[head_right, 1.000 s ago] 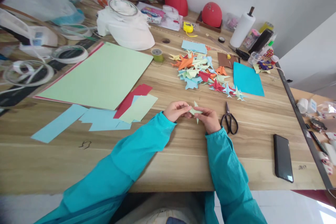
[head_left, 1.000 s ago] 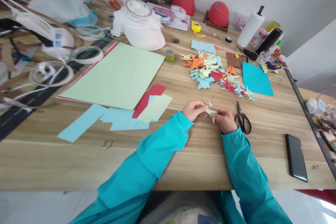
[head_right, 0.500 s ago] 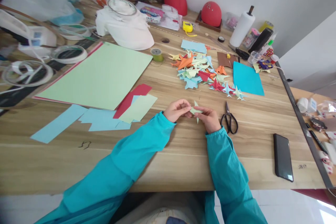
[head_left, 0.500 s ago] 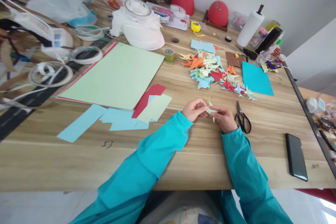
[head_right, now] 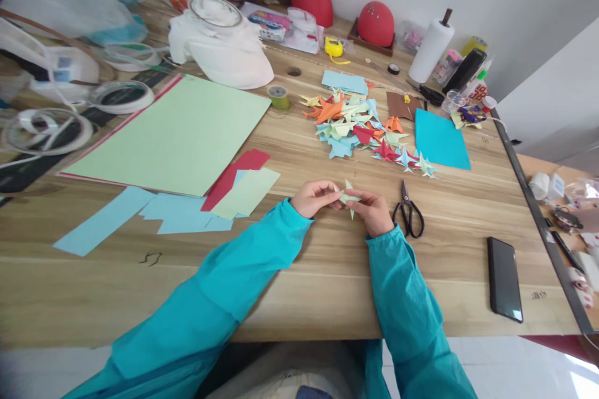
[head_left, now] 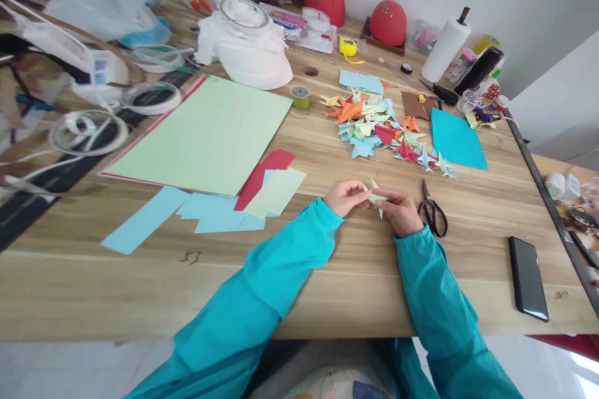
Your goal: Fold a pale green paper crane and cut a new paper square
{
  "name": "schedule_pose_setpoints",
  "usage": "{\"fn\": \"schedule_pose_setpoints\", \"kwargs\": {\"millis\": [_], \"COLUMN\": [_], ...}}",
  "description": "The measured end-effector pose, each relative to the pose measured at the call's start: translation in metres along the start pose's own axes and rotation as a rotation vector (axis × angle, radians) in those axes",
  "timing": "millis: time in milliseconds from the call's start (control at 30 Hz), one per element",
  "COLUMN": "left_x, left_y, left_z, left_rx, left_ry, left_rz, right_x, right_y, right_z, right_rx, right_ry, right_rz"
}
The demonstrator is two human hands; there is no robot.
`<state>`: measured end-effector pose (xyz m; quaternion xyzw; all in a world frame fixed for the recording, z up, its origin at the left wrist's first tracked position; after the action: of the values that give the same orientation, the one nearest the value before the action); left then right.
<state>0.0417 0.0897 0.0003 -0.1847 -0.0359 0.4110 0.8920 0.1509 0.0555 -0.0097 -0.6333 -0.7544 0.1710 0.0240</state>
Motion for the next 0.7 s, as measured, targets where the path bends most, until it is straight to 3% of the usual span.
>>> {"fn": "schedule_pose_setpoints", "kwargs": {"millis": [233,700], "left_x": [-0.0008,-0.001], "left_y": [0.007,0.0077], "left_z": [-0.002,-0.001], "left_rx": [0.054,0.055], "left_ry": [-0.025,-0.04], "left_rz": [0.102,0.105], "right_x": [0.0001,-0.0012], "right_y": [-0.0023,-0.0035], "right_z": [-0.0018,-0.008], "right_rx": [0.0,-0.151], "right_ry": [0.02,0.023], "right_rz": [-0.007,0.003]}}
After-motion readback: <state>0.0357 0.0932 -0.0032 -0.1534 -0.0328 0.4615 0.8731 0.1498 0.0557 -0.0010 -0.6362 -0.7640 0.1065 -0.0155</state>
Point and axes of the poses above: each hand's wrist, its own x-axis towards the middle knuckle, its own y-axis out of the back of the hand, z = x × y, the point moved 9 cm from there along x, towards the middle knuckle, and after that the axes turned 12 degrees about -z, right-handed, at the moved point
